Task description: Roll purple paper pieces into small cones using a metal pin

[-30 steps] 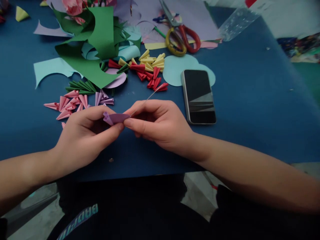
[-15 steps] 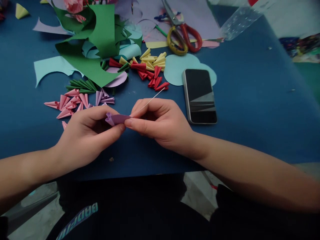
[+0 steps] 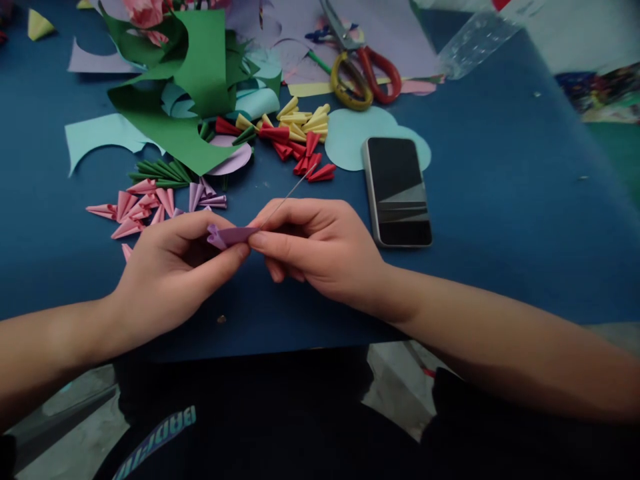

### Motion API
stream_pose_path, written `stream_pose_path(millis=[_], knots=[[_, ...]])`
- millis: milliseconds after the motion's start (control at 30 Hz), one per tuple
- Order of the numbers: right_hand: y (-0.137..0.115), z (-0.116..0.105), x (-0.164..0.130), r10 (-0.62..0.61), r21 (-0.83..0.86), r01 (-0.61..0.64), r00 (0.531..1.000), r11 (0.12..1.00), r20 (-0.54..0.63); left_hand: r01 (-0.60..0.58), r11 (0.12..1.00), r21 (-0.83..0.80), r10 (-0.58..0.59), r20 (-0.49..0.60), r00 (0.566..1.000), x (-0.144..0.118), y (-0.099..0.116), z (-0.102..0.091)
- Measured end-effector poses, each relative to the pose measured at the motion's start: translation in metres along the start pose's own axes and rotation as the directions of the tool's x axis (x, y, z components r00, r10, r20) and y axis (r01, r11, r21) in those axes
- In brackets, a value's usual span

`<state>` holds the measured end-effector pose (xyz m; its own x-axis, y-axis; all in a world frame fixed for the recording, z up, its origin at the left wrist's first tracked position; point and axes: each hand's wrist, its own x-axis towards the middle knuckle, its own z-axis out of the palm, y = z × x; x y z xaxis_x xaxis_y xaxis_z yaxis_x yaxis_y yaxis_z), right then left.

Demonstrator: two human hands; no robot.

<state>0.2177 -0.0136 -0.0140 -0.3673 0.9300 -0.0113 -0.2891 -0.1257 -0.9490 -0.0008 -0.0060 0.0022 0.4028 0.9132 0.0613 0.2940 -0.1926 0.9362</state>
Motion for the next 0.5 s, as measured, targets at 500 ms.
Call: stream_pose_path(millis=[500], knots=[[0.0032, -0.0017, 0.0016, -0.073, -0.009, 0.072, 0.997, 0.997, -0.03, 0.026, 0.998, -0.05, -0.025, 0.017, 1.0, 0.0008, -0.002, -0.004]])
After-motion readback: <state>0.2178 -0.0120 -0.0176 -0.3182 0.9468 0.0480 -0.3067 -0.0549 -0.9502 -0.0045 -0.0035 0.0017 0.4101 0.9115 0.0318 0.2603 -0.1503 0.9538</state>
